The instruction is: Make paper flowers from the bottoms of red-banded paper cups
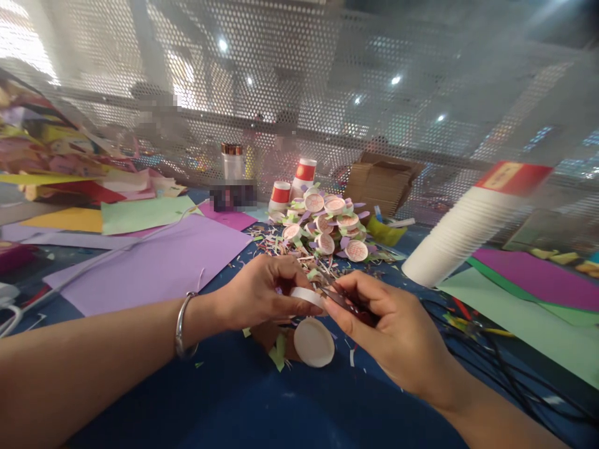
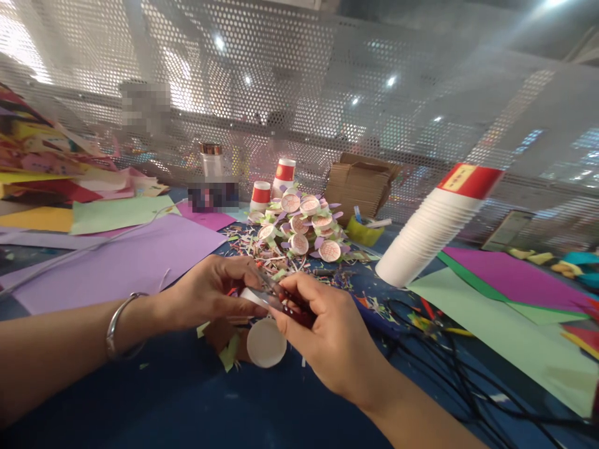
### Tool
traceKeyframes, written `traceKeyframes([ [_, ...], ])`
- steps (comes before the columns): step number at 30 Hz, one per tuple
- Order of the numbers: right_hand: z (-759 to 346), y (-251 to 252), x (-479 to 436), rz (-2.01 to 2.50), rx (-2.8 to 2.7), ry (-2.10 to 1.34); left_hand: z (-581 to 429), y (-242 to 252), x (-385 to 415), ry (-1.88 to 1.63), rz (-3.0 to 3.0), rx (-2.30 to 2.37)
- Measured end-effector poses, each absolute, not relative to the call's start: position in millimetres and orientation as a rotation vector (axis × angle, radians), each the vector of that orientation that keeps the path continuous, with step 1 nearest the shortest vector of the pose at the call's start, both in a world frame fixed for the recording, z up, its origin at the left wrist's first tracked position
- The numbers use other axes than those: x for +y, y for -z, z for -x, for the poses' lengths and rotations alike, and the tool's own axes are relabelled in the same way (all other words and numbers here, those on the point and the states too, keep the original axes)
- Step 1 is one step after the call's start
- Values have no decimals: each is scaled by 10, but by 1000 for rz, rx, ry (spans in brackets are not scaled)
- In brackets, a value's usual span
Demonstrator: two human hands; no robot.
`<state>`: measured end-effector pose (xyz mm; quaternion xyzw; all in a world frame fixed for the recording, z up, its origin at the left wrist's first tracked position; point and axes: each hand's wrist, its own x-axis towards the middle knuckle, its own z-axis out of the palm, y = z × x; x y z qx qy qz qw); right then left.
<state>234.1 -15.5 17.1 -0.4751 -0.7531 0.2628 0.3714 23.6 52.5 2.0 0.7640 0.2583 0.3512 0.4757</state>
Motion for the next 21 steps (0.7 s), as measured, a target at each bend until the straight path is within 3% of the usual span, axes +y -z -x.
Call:
traceKeyframes([
  [21, -2283, -202, -183, 1217, -1950, -821, -234, -18, 467, -955, -2230, 537],
])
